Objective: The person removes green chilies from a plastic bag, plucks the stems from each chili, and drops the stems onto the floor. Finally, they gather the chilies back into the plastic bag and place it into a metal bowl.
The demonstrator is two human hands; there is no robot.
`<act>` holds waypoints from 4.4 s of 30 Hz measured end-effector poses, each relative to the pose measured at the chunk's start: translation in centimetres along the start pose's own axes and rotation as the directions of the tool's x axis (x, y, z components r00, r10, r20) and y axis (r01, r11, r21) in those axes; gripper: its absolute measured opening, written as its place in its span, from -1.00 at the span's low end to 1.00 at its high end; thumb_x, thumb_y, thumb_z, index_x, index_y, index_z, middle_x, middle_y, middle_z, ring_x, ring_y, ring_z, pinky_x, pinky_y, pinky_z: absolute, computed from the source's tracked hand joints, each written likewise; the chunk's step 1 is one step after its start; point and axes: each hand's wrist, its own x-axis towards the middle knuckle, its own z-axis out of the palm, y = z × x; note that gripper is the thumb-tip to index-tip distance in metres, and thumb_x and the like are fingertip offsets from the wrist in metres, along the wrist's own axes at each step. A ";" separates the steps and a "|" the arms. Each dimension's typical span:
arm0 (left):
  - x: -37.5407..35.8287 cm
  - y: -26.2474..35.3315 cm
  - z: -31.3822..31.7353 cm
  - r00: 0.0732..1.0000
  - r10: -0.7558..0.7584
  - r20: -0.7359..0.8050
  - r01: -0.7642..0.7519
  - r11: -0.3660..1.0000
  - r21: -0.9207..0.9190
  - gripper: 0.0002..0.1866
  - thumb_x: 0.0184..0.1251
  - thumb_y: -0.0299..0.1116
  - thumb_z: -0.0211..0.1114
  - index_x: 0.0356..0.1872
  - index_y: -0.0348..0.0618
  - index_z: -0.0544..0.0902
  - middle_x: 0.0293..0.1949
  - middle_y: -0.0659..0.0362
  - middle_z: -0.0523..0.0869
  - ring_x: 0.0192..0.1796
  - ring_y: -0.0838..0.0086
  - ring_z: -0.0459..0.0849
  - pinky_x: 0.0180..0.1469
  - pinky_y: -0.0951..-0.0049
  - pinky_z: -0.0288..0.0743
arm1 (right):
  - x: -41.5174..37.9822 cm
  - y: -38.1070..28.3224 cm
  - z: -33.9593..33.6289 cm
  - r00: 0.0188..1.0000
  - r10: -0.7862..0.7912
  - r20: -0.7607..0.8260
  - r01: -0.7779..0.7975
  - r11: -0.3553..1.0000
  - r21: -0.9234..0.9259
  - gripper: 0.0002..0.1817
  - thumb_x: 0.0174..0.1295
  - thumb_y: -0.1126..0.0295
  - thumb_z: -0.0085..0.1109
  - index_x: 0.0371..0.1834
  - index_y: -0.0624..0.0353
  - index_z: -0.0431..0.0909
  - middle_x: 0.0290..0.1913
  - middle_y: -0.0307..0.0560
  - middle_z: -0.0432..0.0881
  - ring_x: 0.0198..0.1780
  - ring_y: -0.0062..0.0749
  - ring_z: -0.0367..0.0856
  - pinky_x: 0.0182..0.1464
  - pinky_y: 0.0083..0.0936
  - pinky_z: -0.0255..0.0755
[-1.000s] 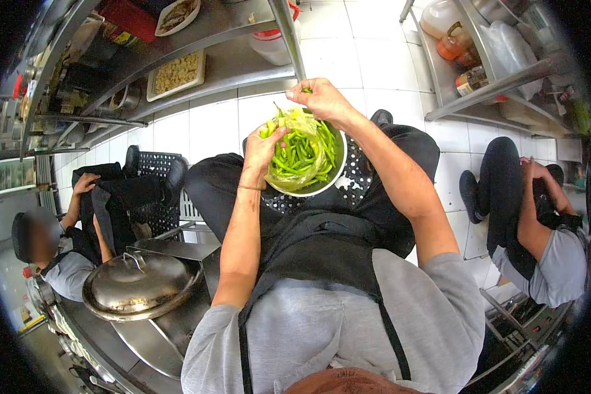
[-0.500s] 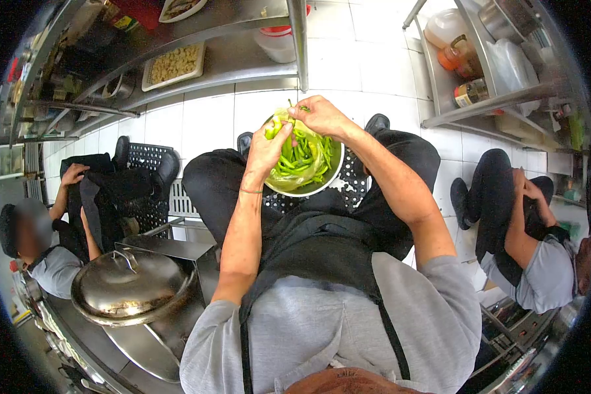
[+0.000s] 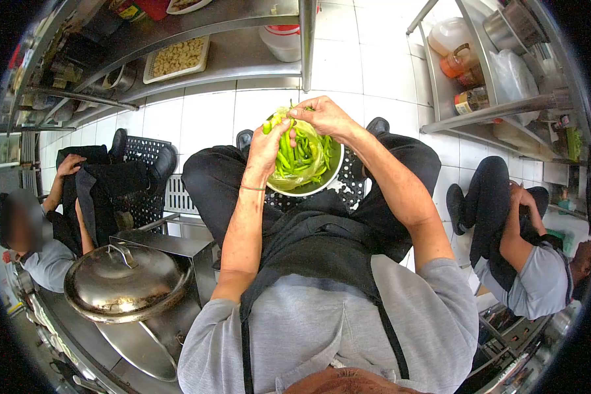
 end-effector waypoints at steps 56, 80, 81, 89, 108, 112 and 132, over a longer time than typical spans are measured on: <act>6.1 -9.7 -4.4 0.961 0.101 -0.258 0.042 0.868 0.495 -0.77 0.09 -0.48 0.43 -0.23 -0.32 0.65 -0.42 0.16 0.73 -0.60 0.55 0.58 -0.54 0.51 0.44 | -2.2 -4.2 -3.1 0.969 -0.098 -0.225 0.204 0.829 0.520 -0.59 0.28 0.08 0.32 -0.56 0.05 0.41 -0.62 -0.36 0.37 -0.66 -0.70 0.25 -0.65 -0.63 0.17; 5.6 -4.2 -5.6 0.984 -0.170 -0.044 0.149 0.678 0.720 -0.70 0.06 -0.58 0.38 -0.13 -0.32 0.61 -0.35 0.20 0.71 -0.46 0.50 0.65 -0.41 0.44 0.55 | -1.7 -3.7 -3.2 0.943 -0.060 -0.327 0.151 0.953 0.262 -0.59 0.34 0.06 0.24 -0.49 0.17 0.52 -0.66 -0.40 0.30 -0.70 -0.73 0.16 -0.69 -0.67 0.12; 4.9 -2.5 -5.4 0.991 -0.134 0.015 0.086 0.709 0.700 -0.70 0.06 -0.58 0.40 -0.13 -0.29 0.60 -0.35 0.21 0.71 -0.42 0.51 0.65 -0.37 0.45 0.56 | -1.5 -3.2 -3.0 0.949 -0.062 -0.309 0.132 0.969 0.211 -0.60 0.34 0.07 0.24 -0.44 0.20 0.55 -0.67 -0.41 0.30 -0.71 -0.73 0.17 -0.69 -0.67 0.12; 1.5 5.5 -3.1 0.963 0.051 0.264 -0.173 0.868 0.465 -0.75 0.16 -0.61 0.36 -0.15 -0.21 0.55 -0.25 0.25 0.68 -0.19 0.55 0.68 -0.06 0.51 0.57 | 0.3 0.8 -1.6 0.980 0.114 -0.162 -0.138 0.979 -0.150 -0.48 0.20 -0.10 0.33 -0.44 0.24 0.61 -0.69 -0.33 0.36 -0.75 -0.62 0.24 -0.74 -0.57 0.11; 1.7 1.6 -1.2 0.992 0.110 -0.069 -0.124 0.959 -0.255 -0.83 0.24 -0.41 0.45 -0.27 -0.11 0.60 -0.36 0.28 0.65 -0.35 0.53 0.62 -0.28 0.48 0.56 | 1.6 1.8 0.7 0.963 0.035 -0.268 0.098 0.879 0.467 -0.71 0.46 0.23 0.07 -0.13 0.29 0.55 -0.39 -0.19 0.55 -0.62 -0.67 0.28 -0.58 -0.64 0.29; 1.5 2.7 -1.2 0.987 0.072 -0.141 -0.107 0.960 -0.260 -0.85 0.22 -0.53 0.41 -0.28 -0.11 0.59 -0.35 0.27 0.65 -0.35 0.54 0.63 -0.26 0.49 0.56 | 1.5 1.7 0.5 0.962 0.008 -0.274 0.088 0.938 0.334 -0.75 0.44 0.25 0.11 -0.15 0.26 0.57 -0.41 -0.25 0.54 -0.57 -0.68 0.29 -0.50 -0.63 0.31; 2.8 2.5 -3.8 0.996 0.074 -0.059 -0.088 0.947 -0.308 -0.73 0.32 -0.51 0.26 0.02 -0.22 0.51 -0.10 0.03 0.68 -0.11 0.29 0.69 -0.07 0.24 0.64 | -0.7 -2.7 -1.0 0.994 -0.101 0.040 0.033 0.630 0.776 -0.91 0.38 0.44 0.10 -0.26 0.22 0.53 -0.35 -0.09 0.57 -0.44 -0.53 0.45 -0.33 -0.49 0.41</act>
